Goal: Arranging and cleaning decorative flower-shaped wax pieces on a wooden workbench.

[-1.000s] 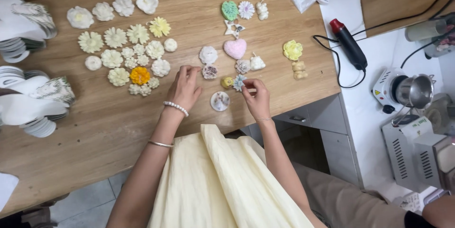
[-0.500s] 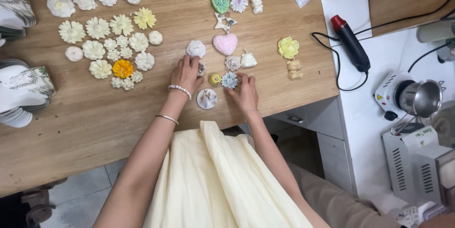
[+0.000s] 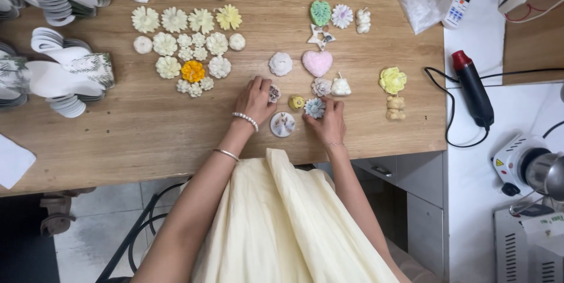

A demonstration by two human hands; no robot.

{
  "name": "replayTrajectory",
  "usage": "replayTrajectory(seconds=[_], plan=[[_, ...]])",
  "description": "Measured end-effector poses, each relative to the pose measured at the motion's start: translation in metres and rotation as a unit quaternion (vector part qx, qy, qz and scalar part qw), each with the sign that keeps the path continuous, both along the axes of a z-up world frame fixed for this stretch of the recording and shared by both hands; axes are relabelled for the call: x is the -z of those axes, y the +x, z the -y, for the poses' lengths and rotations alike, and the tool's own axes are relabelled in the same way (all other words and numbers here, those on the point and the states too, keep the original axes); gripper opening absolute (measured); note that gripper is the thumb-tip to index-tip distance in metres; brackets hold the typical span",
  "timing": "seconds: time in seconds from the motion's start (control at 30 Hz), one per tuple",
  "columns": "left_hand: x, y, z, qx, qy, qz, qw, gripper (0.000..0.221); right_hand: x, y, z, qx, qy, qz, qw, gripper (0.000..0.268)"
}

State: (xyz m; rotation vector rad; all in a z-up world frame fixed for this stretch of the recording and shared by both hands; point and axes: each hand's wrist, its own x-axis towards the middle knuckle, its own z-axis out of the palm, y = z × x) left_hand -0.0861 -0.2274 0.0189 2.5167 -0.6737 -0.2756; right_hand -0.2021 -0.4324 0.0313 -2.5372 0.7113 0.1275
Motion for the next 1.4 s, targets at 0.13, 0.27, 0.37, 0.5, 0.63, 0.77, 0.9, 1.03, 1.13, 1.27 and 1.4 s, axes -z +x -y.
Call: replayTrajectory(seconds=[0.13,0.27,0.37,0.5,0.63,0.77,0.9,1.03,1.13,1.27,1.4], plan=[[-0.011,-0.008,-0.053,-0.02,-0.065,0.002,0.998,0.059,0.006,0.003,0.002,-0.01,-0.009,0.004,1.0,0.074],[-0.031,0.003,-0.117,-0.092,-0.099,0.006,0.991,0.063,0.011,0.0,0.007,-0.007,-0.027,0.019,0.999,0.072],[-0.035,0.021,-0.169,-0.173,-0.099,0.016,0.98,0.068,-0.019,0.007,-0.006,0.039,0.008,0.072,0.997,0.071],[-0.022,0.044,-0.233,-0.257,-0.107,0.054,0.959,0.066,-0.048,0.034,-0.035,-0.042,0.045,0.174,0.983,0.07],[-0.024,0.062,-0.249,-0.281,-0.125,0.039,0.951,0.064,-0.055,0.087,-0.086,-0.089,0.061,0.176,0.978,0.069],[-0.02,0.077,-0.251,-0.283,-0.133,-0.002,0.95,0.067,-0.035,0.124,-0.115,-0.142,0.039,0.137,0.979,0.068],[-0.008,0.088,-0.257,-0.278,-0.138,-0.008,0.951,0.069,-0.026,0.133,-0.14,-0.149,0.024,0.076,0.986,0.069],[0.0,0.091,-0.262,-0.27,-0.159,-0.006,0.95,0.069,-0.014,0.127,-0.15,-0.161,0.018,0.05,0.985,0.07],[0.003,0.091,-0.265,-0.254,-0.168,-0.008,0.952,0.069,-0.011,0.121,-0.156,-0.154,0.021,0.04,0.987,0.069],[0.009,0.092,-0.267,-0.237,-0.166,-0.01,0.957,0.069,-0.01,0.116,-0.162,-0.138,0.03,0.045,0.989,0.067],[0.012,0.092,-0.266,-0.229,-0.165,-0.021,0.959,0.068,0.001,0.112,-0.163,-0.144,0.033,0.073,0.986,0.069]])
